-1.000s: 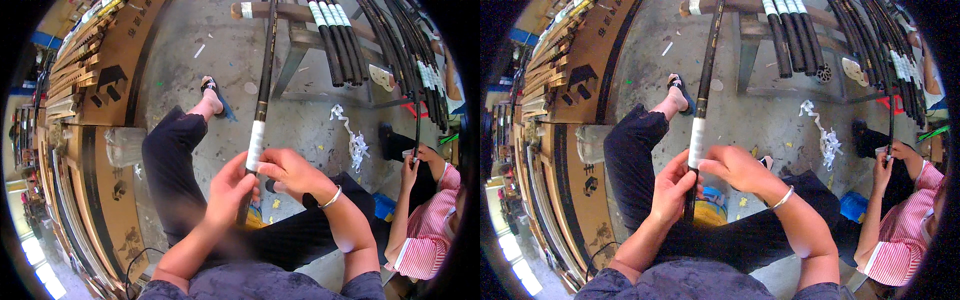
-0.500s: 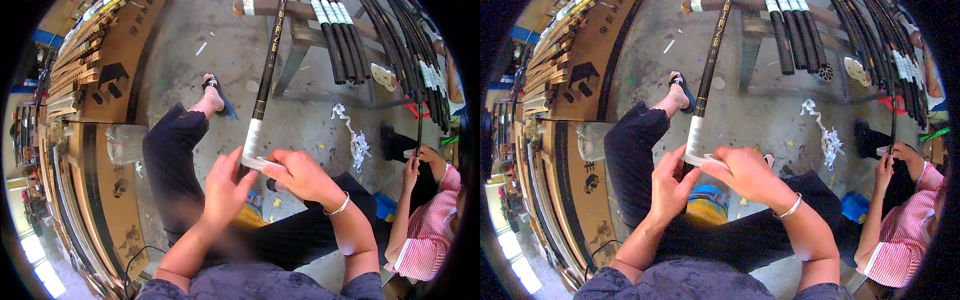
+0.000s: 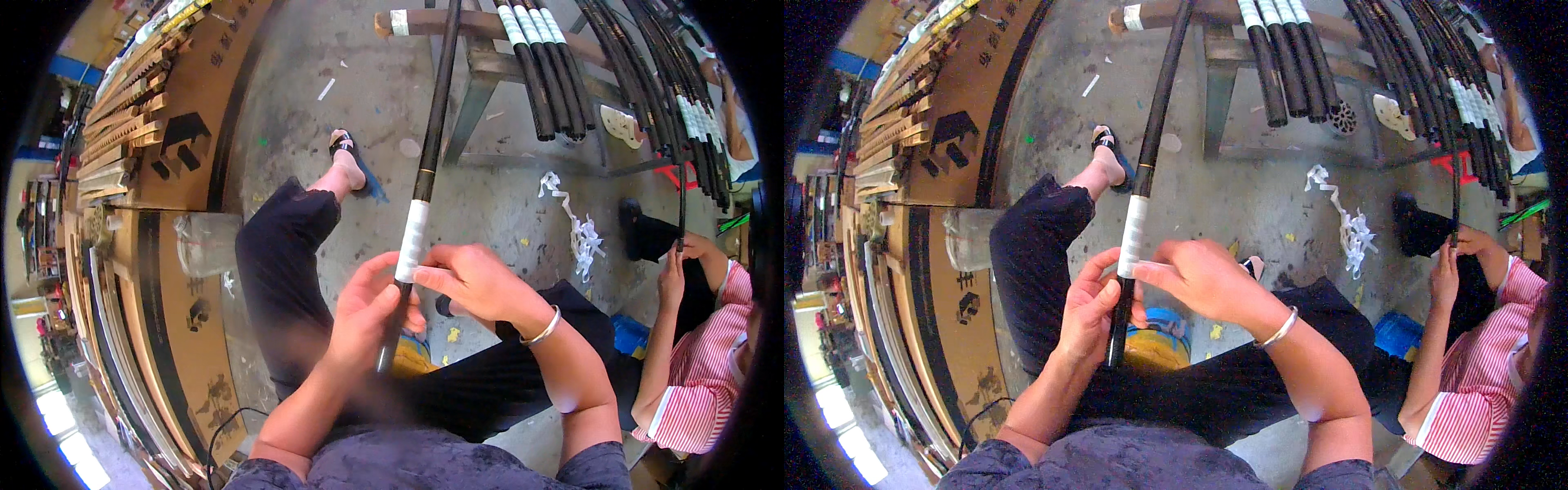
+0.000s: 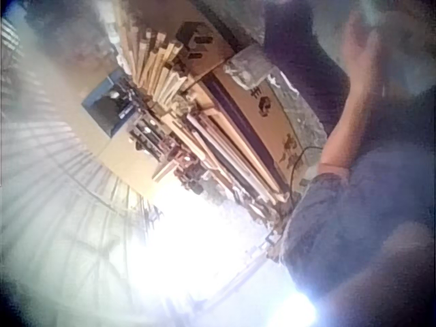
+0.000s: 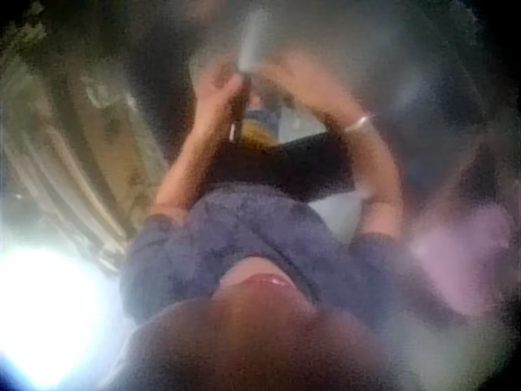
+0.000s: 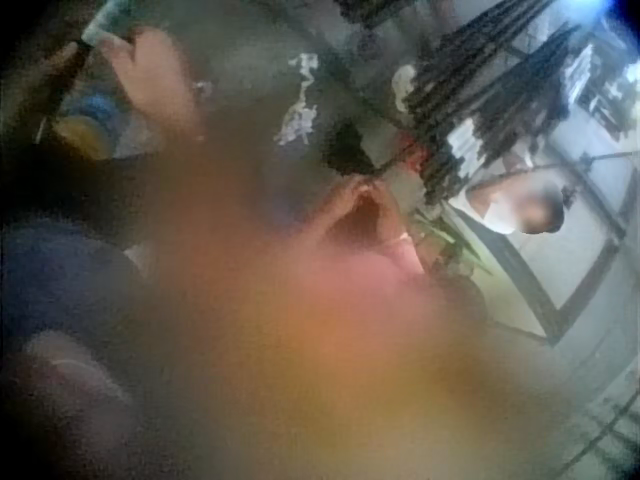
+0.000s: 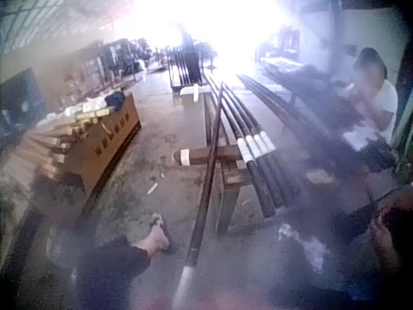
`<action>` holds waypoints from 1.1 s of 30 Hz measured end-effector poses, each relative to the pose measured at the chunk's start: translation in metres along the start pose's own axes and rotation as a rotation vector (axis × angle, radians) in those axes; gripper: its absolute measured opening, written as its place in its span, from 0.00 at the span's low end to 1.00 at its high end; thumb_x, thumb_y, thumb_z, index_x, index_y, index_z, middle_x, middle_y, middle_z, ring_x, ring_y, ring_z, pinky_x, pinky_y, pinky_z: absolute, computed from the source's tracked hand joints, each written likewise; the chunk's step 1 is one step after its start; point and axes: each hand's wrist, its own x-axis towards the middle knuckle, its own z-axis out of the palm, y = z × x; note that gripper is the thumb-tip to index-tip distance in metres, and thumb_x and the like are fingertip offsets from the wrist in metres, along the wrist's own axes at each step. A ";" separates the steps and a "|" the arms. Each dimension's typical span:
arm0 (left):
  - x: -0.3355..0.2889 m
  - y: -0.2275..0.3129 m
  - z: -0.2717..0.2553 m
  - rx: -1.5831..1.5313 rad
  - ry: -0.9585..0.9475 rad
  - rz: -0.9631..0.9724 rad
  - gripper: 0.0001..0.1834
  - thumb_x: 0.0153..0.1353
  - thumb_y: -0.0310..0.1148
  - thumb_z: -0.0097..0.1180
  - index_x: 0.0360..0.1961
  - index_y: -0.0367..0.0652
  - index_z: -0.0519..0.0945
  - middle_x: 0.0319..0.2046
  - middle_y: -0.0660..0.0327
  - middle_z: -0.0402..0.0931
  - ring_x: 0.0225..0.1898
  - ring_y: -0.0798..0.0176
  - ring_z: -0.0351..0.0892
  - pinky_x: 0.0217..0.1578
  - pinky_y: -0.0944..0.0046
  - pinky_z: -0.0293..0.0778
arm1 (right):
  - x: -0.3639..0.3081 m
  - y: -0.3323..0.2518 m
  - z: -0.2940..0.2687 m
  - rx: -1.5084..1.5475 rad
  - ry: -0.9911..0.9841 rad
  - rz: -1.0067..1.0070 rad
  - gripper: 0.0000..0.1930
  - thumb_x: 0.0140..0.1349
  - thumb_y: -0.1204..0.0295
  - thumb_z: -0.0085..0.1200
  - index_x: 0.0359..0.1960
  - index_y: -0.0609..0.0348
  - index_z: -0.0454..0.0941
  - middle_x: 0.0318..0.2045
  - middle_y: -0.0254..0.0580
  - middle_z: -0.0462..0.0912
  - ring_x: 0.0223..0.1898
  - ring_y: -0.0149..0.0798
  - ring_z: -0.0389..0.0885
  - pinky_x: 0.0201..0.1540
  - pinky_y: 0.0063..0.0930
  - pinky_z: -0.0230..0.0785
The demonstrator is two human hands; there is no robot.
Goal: The person applies pieces of white tape around the surface of long black rods, then gathers a bundle of the rods and places them together.
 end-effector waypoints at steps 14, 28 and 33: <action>0.012 -0.007 0.023 0.528 0.184 0.049 0.23 0.58 0.34 0.63 0.51 0.38 0.69 0.26 0.66 0.74 0.18 0.76 0.68 0.16 0.74 0.64 | 0.013 0.007 0.006 0.099 -0.024 0.006 0.26 0.64 0.47 0.47 0.34 0.61 0.82 0.25 0.54 0.81 0.31 0.56 0.81 0.35 0.44 0.70; 0.008 0.008 0.027 0.858 0.242 0.273 0.15 0.64 0.32 0.57 0.48 0.37 0.73 0.19 0.67 0.73 0.19 0.76 0.69 0.20 0.72 0.67 | -0.011 -0.010 -0.009 0.083 0.064 -0.087 0.28 0.59 0.60 0.52 0.56 0.69 0.65 0.21 0.58 0.79 0.31 0.59 0.80 0.36 0.46 0.70; 0.007 0.008 0.034 0.886 0.252 0.299 0.15 0.64 0.32 0.56 0.48 0.36 0.73 0.19 0.67 0.73 0.19 0.76 0.70 0.20 0.72 0.67 | -0.013 -0.009 -0.010 0.036 0.113 -0.111 0.28 0.58 0.60 0.53 0.55 0.68 0.66 0.21 0.59 0.79 0.32 0.60 0.80 0.37 0.49 0.70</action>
